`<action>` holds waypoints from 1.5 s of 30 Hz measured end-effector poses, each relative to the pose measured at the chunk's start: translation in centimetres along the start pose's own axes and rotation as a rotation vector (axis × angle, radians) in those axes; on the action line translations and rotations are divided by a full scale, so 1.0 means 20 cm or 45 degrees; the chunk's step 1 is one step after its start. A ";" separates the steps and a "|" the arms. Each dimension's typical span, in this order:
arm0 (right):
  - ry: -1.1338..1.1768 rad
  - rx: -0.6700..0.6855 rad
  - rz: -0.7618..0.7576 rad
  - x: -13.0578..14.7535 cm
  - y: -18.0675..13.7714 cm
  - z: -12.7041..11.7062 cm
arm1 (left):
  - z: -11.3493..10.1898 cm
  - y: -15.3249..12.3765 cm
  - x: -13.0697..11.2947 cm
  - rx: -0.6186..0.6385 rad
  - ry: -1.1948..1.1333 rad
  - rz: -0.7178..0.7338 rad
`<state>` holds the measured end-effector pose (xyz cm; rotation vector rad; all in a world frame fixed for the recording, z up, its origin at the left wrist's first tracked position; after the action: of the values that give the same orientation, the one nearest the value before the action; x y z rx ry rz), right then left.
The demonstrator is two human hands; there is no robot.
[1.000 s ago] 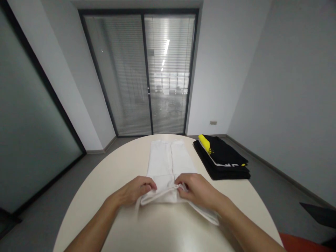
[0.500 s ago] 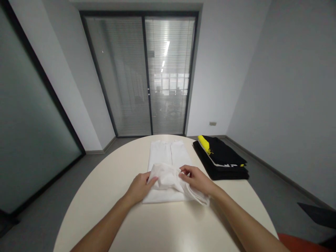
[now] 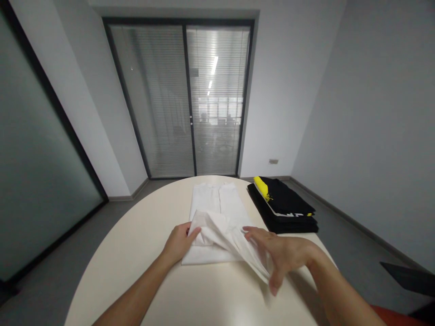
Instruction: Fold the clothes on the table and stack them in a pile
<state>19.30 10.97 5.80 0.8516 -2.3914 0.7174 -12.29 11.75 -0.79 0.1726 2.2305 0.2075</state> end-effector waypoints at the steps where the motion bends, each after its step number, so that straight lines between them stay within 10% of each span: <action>1: -0.014 0.006 -0.017 0.00 0.00 0.01 | 0.00 0.00 0.00 -0.015 0.005 0.002; 10: -0.045 0.117 -0.140 0.08 0.03 0.03 | -0.01 -0.01 -0.04 -0.048 -0.025 -0.028; 18: 0.208 -0.340 -0.198 -0.01 0.08 -0.11 | -0.02 0.00 -0.01 -0.122 -0.013 -0.059; 31: 0.378 0.031 -0.048 -0.07 0.03 -0.06 | -0.01 0.00 0.01 -0.135 -0.010 -0.047; 41: 0.444 -1.137 -0.097 -0.19 0.19 -0.20 | -0.11 0.07 -0.03 -0.350 -0.073 0.047; 45: 0.310 -1.347 -0.273 -0.22 0.27 -0.18 | -0.06 0.13 0.03 -0.410 -0.331 0.071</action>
<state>19.60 18.72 4.16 0.4842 -1.9821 -0.4991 -13.48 14.35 0.15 0.0809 1.9067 0.5389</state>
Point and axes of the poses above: each hand's wrist, its own y-axis towards the middle knuckle, its own z-axis out of the palm, x = y × z, the point moved 4 cm from there along y, towards the middle knuckle
